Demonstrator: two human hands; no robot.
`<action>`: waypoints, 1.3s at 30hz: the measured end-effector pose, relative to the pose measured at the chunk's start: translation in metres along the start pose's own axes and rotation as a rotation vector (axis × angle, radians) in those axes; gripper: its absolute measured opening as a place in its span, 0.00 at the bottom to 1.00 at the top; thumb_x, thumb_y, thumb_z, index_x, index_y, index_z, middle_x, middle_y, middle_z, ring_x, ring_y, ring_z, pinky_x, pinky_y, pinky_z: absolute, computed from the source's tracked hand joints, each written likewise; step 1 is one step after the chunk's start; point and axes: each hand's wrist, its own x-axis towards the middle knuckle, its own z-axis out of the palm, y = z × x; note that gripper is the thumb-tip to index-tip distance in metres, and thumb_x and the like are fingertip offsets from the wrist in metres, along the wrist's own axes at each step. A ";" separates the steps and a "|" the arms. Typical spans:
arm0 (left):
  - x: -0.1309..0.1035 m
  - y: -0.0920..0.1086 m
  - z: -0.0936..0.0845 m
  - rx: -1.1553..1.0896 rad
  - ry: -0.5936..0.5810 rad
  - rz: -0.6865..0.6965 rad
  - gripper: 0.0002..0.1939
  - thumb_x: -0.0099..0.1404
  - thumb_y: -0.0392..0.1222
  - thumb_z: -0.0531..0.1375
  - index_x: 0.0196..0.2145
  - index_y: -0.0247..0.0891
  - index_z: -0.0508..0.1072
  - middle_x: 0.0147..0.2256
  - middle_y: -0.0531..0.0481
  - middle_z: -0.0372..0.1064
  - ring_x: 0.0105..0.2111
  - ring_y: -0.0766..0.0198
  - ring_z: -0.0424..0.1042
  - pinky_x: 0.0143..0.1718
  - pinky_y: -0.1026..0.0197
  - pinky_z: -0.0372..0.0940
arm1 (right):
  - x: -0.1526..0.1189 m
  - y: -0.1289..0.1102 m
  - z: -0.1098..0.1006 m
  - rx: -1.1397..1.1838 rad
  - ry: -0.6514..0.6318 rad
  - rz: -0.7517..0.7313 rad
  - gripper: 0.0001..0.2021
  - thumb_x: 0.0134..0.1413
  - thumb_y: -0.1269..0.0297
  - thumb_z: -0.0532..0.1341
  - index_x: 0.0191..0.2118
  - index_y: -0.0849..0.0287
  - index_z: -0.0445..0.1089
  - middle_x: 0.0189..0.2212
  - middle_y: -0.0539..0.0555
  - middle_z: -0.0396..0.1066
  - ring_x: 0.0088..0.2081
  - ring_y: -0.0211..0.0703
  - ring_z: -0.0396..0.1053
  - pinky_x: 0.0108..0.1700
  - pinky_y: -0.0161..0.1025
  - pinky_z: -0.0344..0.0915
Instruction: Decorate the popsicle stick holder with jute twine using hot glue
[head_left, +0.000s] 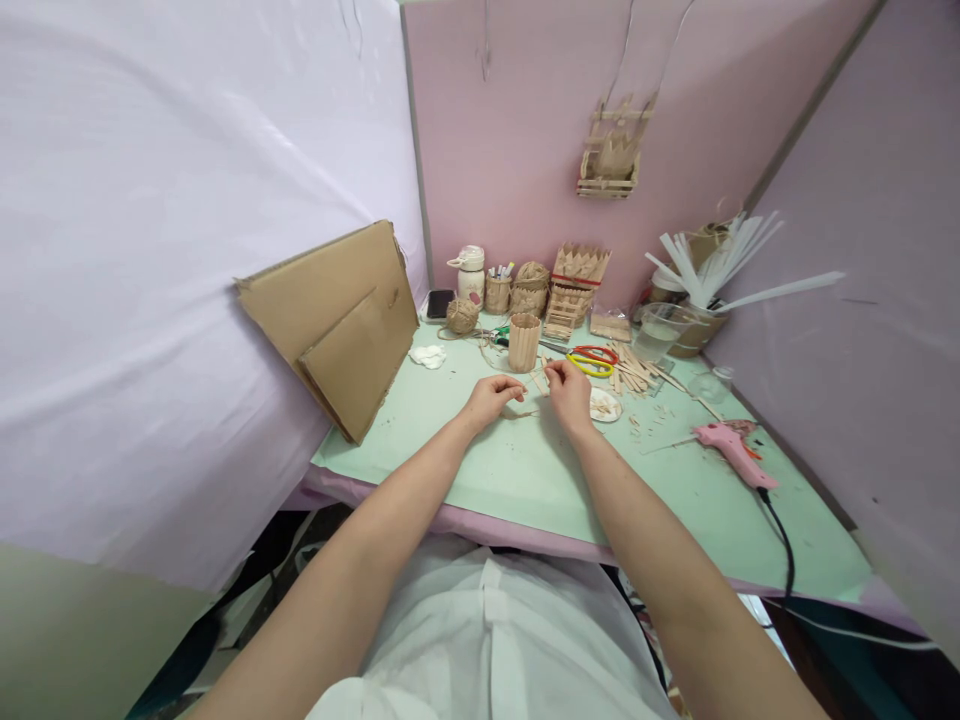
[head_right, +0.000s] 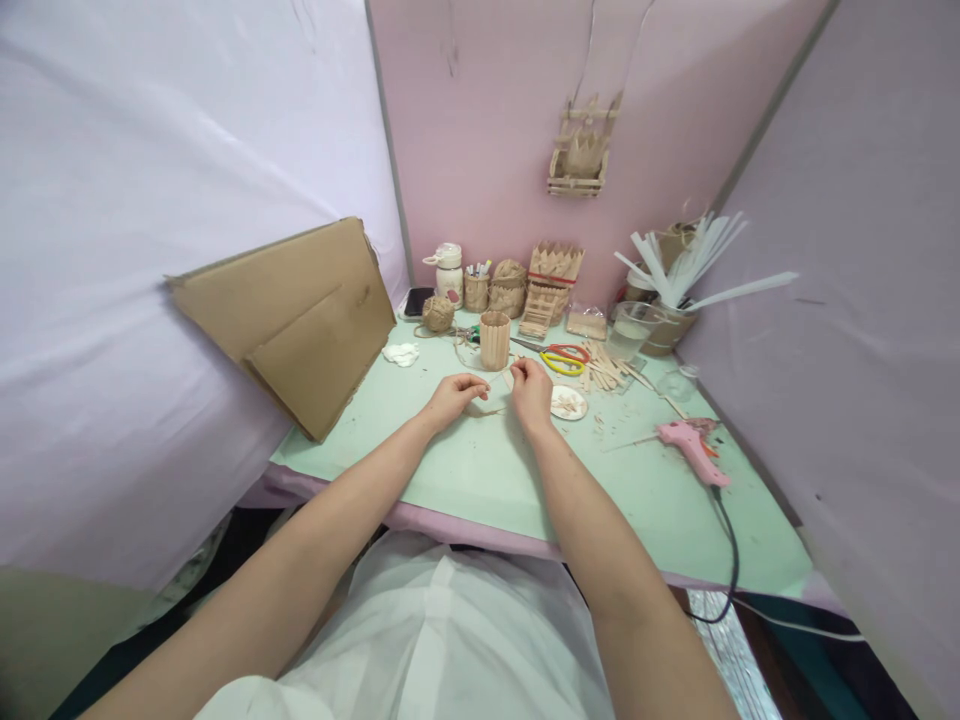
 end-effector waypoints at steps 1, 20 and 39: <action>0.000 0.000 0.000 0.001 -0.003 0.003 0.08 0.52 0.42 0.62 0.26 0.33 0.74 0.26 0.49 0.72 0.30 0.64 0.68 0.41 0.60 0.61 | 0.000 0.001 0.000 -0.004 0.004 0.004 0.08 0.50 0.63 0.53 0.29 0.58 0.67 0.28 0.54 0.69 0.34 0.45 0.63 0.41 0.41 0.58; 0.000 0.002 0.001 0.009 0.005 -0.005 0.10 0.51 0.45 0.62 0.25 0.34 0.73 0.24 0.50 0.72 0.29 0.65 0.67 0.37 0.61 0.61 | 0.001 0.008 0.003 -0.073 0.036 0.033 0.09 0.51 0.63 0.54 0.32 0.59 0.69 0.34 0.58 0.68 0.37 0.48 0.64 0.43 0.44 0.60; 0.007 -0.009 -0.002 -0.036 0.127 0.039 0.08 0.53 0.39 0.61 0.30 0.33 0.76 0.28 0.48 0.73 0.30 0.65 0.70 0.39 0.61 0.63 | -0.019 -0.019 0.008 -0.239 -0.256 -0.427 0.09 0.55 0.67 0.54 0.39 0.56 0.70 0.44 0.58 0.61 0.38 0.45 0.65 0.37 0.40 0.63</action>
